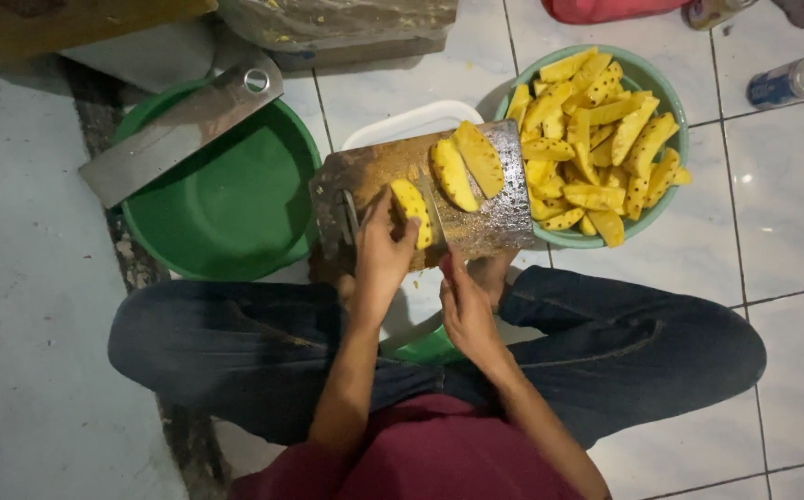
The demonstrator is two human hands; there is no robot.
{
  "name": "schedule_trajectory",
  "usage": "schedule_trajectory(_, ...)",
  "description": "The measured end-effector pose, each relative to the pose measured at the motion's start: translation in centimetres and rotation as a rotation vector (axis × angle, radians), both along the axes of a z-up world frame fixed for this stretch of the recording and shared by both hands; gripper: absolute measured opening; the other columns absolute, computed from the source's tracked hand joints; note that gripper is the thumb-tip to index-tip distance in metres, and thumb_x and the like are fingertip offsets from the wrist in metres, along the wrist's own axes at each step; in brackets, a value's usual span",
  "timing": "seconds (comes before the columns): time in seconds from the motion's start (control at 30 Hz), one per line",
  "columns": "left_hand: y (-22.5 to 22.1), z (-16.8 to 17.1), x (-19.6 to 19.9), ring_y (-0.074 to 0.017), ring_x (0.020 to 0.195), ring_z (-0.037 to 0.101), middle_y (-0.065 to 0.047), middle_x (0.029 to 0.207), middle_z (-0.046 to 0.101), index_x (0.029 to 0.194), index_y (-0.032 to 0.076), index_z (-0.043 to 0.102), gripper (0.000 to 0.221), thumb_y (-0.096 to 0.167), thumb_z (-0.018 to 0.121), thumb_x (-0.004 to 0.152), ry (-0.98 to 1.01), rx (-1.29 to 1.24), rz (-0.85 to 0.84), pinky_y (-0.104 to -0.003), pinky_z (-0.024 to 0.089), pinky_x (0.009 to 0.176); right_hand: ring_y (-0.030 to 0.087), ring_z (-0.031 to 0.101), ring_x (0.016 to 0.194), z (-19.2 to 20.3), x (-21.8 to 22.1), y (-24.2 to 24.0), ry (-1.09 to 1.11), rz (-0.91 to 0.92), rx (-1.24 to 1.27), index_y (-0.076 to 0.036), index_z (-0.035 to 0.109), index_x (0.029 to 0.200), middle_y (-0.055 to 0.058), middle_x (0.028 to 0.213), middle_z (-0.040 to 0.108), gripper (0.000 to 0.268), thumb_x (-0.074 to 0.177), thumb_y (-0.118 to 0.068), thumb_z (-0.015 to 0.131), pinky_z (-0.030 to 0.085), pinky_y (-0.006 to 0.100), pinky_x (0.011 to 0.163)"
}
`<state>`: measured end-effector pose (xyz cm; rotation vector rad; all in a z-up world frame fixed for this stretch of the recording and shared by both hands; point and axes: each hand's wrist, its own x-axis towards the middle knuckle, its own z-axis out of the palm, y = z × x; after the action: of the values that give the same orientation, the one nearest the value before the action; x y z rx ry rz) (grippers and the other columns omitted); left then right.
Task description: Slicing pineapple chunks into smaller pieces on a wooden cutting board and placing them into a bowl.
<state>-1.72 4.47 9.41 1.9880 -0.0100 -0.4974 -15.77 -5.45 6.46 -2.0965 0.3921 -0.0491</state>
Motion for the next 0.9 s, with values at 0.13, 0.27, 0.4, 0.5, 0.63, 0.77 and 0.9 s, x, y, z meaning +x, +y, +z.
schedule_trajectory(0.13, -0.7, -0.6, 0.6, -0.0495, 0.123, 0.058, -0.036, 0.144, 0.047, 0.148, -0.009, 0.044, 0.06, 0.014, 0.065, 0.096, -0.07, -0.027, 0.029, -0.052, 0.057, 0.097, 0.043, 0.061, 0.121, -2.1, 1.5, -0.4, 0.012, -0.032, -0.037, -0.007, 0.04, 0.156, 0.027, 0.135, 0.063, 0.057, 0.101, -0.011, 0.051, 0.051, 0.051, 0.099)
schedule_trajectory(0.27, -1.1, -1.0, 1.4, -0.0547, 0.127, 0.052, -0.038, 0.144, 0.047, 0.147, -0.011, 0.046, 0.055, 0.009, 0.061, 0.098, -0.164, -0.098, 0.084, -0.051, 0.055, 0.098, 0.037, 0.063, 0.12, 1.3, 3.3, -0.1, -0.012, -0.043, -0.216, -0.01, 0.043, 0.155, 0.023, 0.133, 0.065, 0.057, 0.1, -0.015, 0.056, 0.052, 0.047, 0.098)
schedule_trajectory(0.4, -1.0, -1.6, 2.1, -0.0542, 0.127, 0.052, -0.036, 0.144, 0.049, 0.146, -0.008, 0.049, 0.055, 0.011, 0.064, 0.097, -0.136, -0.14, 0.091, -0.048, 0.058, 0.093, 0.039, 0.064, 0.119, 5.1, 3.3, 0.6, -0.036, -0.041, -0.328, -0.01, 0.047, 0.153, 0.025, 0.131, 0.066, 0.057, 0.097, -0.014, 0.057, 0.05, 0.05, 0.099)
schedule_trajectory(0.5, -0.7, -3.9, 2.0, -0.054, 0.124, 0.055, -0.038, 0.142, 0.049, 0.143, -0.007, 0.054, 0.052, 0.014, 0.066, 0.096, -0.105, -0.141, 0.123, -0.05, 0.059, 0.094, 0.041, 0.068, 0.113, 1.0, 1.4, 0.9, -0.245, 0.051, -0.313, 0.005, 0.042, 0.148, 0.027, 0.135, 0.063, 0.06, 0.09, 0.01, 0.056, 0.052, 0.039, 0.091)
schedule_trajectory(0.63, 0.2, -5.0, 2.0, -0.0482, 0.117, 0.063, -0.033, 0.134, 0.059, 0.136, -0.002, 0.062, 0.051, 0.024, 0.072, 0.093, -0.053, -0.134, 0.144, -0.047, 0.06, 0.089, 0.031, 0.065, 0.119, -2.3, 0.3, 1.2, -0.119, -0.057, -0.419, -0.018, 0.05, 0.153, 0.016, 0.142, 0.062, 0.058, 0.096, -0.018, 0.059, 0.055, 0.039, 0.09)
schedule_trajectory(0.77, 0.4, -4.0, 2.5, -0.0501, 0.117, 0.062, -0.032, 0.127, 0.064, 0.131, -0.001, 0.064, 0.047, 0.028, 0.068, 0.094, -0.022, -0.153, 0.126, -0.053, 0.057, 0.092, 0.031, 0.063, 0.124, -0.4, 1.2, 1.2, -0.092, -0.031, -0.34, -0.018, 0.047, 0.153, 0.013, 0.145, 0.06, 0.058, 0.097, -0.009, 0.056, 0.053, 0.042, 0.099)
schedule_trajectory(0.9, 0.6, -6.8, 2.6, -0.0434, 0.112, 0.067, -0.024, 0.118, 0.07, 0.123, 0.006, 0.068, 0.041, 0.033, 0.07, 0.091, -0.028, -0.072, 0.107, -0.049, 0.058, 0.088, 0.032, 0.062, 0.125, 0.2, 0.9, 0.8, -0.117, 0.02, -0.286, -0.013, 0.045, 0.153, 0.014, 0.145, 0.059, 0.058, 0.097, -0.008, 0.056, 0.053, 0.043, 0.1)
